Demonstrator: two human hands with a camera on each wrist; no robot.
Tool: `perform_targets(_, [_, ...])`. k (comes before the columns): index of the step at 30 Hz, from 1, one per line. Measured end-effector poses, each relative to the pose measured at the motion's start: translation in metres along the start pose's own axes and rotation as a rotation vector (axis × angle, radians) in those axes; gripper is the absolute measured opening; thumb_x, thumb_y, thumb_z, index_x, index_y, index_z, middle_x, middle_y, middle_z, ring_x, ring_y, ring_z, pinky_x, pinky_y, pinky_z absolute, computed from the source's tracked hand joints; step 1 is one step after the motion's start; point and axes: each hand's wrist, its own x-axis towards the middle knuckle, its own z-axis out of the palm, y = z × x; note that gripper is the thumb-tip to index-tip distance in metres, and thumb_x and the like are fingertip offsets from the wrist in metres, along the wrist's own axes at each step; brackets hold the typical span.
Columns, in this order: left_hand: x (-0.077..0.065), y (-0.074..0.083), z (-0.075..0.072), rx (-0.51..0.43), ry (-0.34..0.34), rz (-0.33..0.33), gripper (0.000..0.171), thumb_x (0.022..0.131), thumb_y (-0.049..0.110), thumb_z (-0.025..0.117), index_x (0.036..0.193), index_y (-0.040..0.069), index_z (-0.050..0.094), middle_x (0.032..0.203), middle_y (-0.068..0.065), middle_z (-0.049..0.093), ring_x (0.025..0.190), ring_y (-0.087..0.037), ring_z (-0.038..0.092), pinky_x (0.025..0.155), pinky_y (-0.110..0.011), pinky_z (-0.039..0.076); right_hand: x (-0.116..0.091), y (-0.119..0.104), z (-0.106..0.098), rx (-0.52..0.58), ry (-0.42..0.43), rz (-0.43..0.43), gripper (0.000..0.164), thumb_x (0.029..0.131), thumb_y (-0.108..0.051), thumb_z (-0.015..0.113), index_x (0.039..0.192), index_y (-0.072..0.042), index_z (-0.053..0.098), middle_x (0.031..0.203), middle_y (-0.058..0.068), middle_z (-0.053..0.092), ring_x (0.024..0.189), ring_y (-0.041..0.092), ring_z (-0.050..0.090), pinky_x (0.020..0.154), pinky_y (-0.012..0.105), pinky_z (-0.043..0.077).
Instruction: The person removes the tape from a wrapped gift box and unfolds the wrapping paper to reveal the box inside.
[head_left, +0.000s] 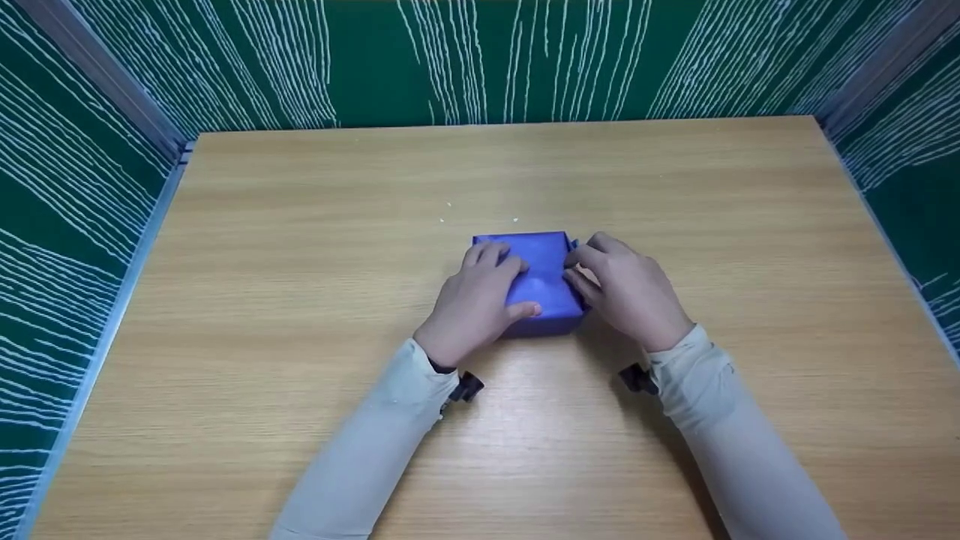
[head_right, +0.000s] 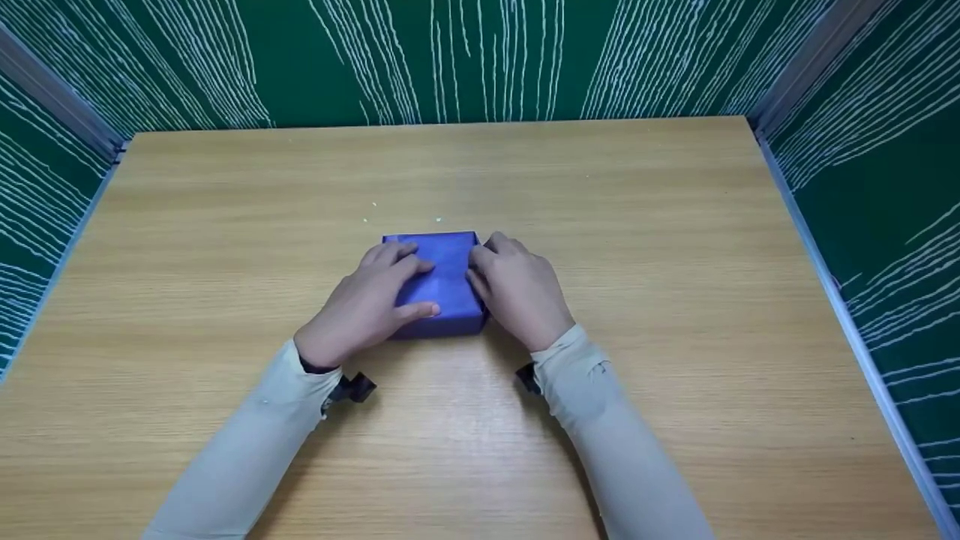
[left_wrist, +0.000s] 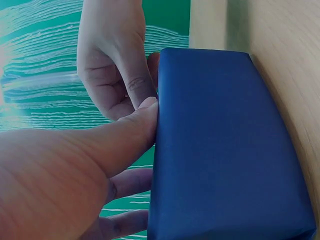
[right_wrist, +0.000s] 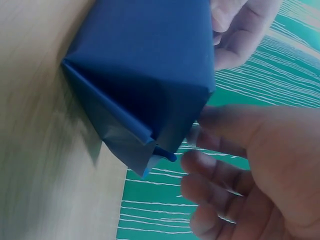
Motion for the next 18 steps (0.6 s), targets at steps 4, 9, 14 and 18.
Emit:
perform_targets(4, [-0.0002, -0.0002, 0.0001, -0.005, 0.003, 0.005, 0.064, 0.094, 0.053, 0.07, 0.143, 0.014, 0.059, 0.16, -0.014, 0.04, 0.152, -0.035, 0.029, 0.11, -0.053, 0.045, 0.0005, 0.0003, 0.001, 0.012, 0.025, 0.01, 0.009, 0.098, -0.014, 0.072, 0.103, -0.006, 0.073, 0.096, 0.011, 0.065, 0.076, 0.027, 0.063, 0.062, 0.045, 0.055])
perform_targets(9, [-0.0006, -0.0006, 0.0, -0.012, 0.002, 0.004, 0.064, 0.095, 0.053, 0.069, 0.144, 0.014, 0.058, 0.161, -0.014, 0.04, 0.152, -0.035, 0.029, 0.11, -0.053, 0.044, 0.0009, 0.0006, 0.0013, 0.038, 0.039, 0.015, 0.007, 0.095, -0.007, 0.074, 0.101, -0.005, 0.074, 0.095, 0.011, 0.068, 0.079, 0.028, 0.067, 0.065, 0.046, 0.057])
perform_targets(14, [-0.0004, -0.0009, 0.0, -0.012, 0.002, 0.004, 0.063, 0.094, 0.053, 0.07, 0.143, 0.014, 0.059, 0.16, -0.014, 0.041, 0.152, -0.035, 0.029, 0.109, -0.054, 0.045, 0.0009, 0.0005, 0.0023, 0.06, 0.059, 0.023, 0.005, 0.096, -0.003, 0.071, 0.099, -0.004, 0.074, 0.088, 0.01, 0.067, 0.074, 0.026, 0.064, 0.063, 0.043, 0.055])
perform_targets(18, [-0.0008, -0.0015, 0.0006, -0.017, 0.011, 0.008, 0.062, 0.094, 0.053, 0.071, 0.142, 0.014, 0.06, 0.159, -0.014, 0.042, 0.152, -0.034, 0.03, 0.109, -0.054, 0.045, 0.0007, 0.0012, 0.0028, 0.09, 0.068, 0.036, 0.005, 0.095, 0.0, 0.07, 0.097, -0.003, 0.073, 0.085, 0.009, 0.064, 0.071, 0.024, 0.06, 0.061, 0.04, 0.051])
